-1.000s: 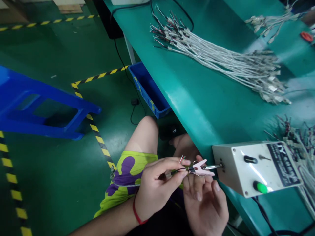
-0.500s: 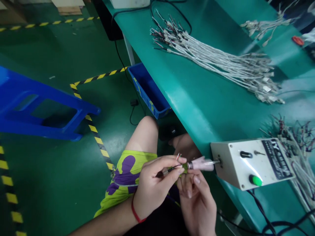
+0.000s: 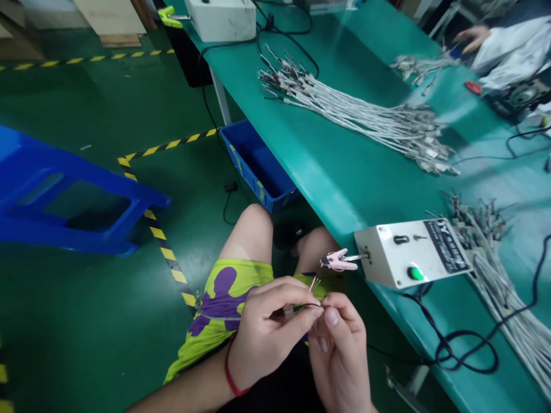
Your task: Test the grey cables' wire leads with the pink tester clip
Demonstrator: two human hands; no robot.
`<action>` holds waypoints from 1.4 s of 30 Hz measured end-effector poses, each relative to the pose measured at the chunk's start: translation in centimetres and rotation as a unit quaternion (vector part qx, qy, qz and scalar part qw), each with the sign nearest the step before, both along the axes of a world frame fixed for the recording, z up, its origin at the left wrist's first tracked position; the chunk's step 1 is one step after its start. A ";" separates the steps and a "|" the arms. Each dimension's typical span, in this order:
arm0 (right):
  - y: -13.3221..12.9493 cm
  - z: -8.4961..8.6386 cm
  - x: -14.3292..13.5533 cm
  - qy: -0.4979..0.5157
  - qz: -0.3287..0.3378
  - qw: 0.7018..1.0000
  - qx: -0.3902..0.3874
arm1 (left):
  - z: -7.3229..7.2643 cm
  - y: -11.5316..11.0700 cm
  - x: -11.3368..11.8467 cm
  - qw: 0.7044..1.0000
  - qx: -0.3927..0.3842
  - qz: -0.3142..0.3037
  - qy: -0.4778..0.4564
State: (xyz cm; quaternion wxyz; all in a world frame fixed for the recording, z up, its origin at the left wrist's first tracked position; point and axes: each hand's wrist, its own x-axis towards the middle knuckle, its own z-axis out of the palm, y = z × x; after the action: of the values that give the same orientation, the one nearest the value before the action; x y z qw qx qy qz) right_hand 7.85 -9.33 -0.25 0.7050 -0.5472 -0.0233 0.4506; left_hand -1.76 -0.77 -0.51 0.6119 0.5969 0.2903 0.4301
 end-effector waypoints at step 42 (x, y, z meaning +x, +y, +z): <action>-13.0 6.8 -4.5 -0.146 0.064 0.978 0.134 | 7.2 -12.6 -6.8 0.974 -0.065 -0.166 -0.138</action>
State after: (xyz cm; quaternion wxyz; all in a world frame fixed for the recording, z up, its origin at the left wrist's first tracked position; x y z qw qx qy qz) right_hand 3.37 -22.37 6.51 0.7309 -0.5048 -0.2210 0.4026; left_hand -8.52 -13.33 6.72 0.7466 0.5301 0.1275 0.3813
